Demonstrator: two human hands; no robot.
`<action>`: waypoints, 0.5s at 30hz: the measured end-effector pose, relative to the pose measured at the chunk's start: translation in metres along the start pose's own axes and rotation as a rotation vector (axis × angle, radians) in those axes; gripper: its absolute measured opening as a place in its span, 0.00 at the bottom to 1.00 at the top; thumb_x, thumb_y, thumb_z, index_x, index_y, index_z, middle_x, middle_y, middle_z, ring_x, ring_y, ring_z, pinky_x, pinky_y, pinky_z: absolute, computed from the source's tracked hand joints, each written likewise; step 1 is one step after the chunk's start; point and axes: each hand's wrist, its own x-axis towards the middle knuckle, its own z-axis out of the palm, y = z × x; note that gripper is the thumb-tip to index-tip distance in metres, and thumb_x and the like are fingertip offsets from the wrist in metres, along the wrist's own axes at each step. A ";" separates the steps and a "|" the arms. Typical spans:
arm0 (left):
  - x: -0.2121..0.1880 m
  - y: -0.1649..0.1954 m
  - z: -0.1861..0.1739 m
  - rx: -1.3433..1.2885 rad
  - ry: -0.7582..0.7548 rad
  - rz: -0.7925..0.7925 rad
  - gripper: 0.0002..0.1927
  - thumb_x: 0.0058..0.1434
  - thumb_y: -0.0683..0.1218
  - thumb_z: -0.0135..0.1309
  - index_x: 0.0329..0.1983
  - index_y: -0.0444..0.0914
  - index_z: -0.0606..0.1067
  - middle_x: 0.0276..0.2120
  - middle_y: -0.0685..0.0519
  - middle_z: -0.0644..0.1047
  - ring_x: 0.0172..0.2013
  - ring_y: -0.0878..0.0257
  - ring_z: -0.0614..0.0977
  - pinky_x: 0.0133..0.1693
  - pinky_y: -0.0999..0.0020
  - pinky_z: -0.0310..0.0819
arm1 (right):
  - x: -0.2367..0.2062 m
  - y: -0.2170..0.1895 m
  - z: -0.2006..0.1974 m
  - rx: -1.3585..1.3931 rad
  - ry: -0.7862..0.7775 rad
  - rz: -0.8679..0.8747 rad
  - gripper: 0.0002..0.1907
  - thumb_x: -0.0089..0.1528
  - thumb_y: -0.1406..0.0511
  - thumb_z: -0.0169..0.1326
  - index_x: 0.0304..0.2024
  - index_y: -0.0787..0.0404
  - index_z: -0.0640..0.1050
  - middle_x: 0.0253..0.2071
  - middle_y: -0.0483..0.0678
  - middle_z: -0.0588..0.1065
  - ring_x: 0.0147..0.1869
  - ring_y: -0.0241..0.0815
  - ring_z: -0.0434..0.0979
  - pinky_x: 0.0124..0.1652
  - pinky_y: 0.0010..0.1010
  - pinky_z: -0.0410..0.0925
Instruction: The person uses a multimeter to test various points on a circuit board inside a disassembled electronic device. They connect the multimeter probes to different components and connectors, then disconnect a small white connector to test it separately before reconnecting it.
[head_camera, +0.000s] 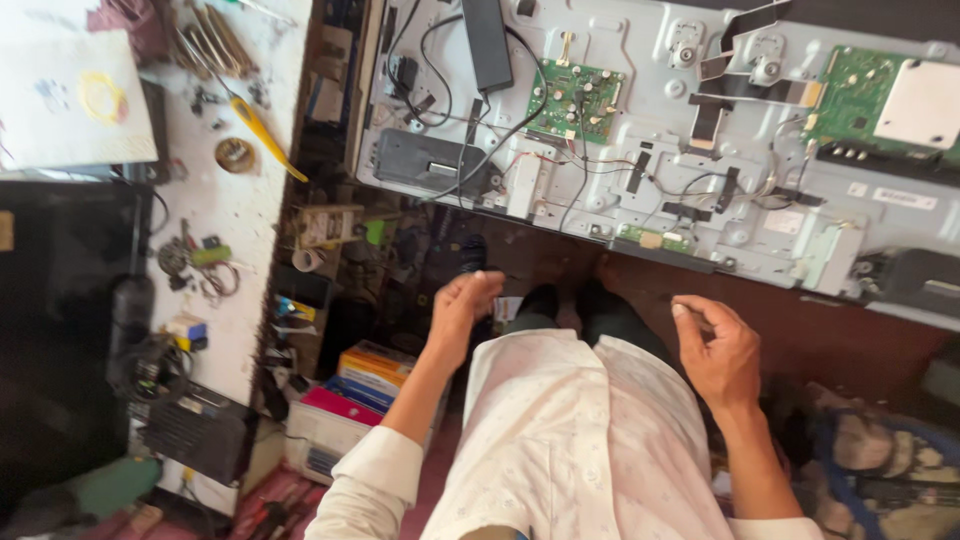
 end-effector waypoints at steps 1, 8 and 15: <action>0.001 0.004 0.008 0.025 0.012 0.168 0.20 0.65 0.58 0.55 0.42 0.35 0.80 0.37 0.51 0.82 0.33 0.62 0.81 0.36 0.65 0.75 | 0.004 0.000 -0.004 -0.001 -0.016 0.010 0.10 0.67 0.65 0.57 0.47 0.64 0.82 0.43 0.54 0.82 0.44 0.42 0.84 0.42 0.30 0.73; -0.008 -0.008 0.047 0.419 0.352 0.352 0.27 0.69 0.55 0.55 0.18 0.32 0.75 0.15 0.53 0.75 0.18 0.70 0.73 0.22 0.69 0.65 | 0.040 0.036 -0.030 0.016 -0.136 -0.058 0.09 0.67 0.67 0.56 0.47 0.66 0.81 0.39 0.52 0.82 0.40 0.39 0.84 0.40 0.28 0.74; 0.002 -0.020 0.026 0.094 0.512 0.345 0.10 0.66 0.48 0.54 0.40 0.36 0.78 0.24 0.53 0.78 0.21 0.68 0.75 0.23 0.71 0.67 | 0.068 0.086 -0.046 -0.071 -0.197 -0.239 0.07 0.78 0.71 0.54 0.51 0.73 0.80 0.43 0.55 0.81 0.45 0.40 0.84 0.48 0.27 0.74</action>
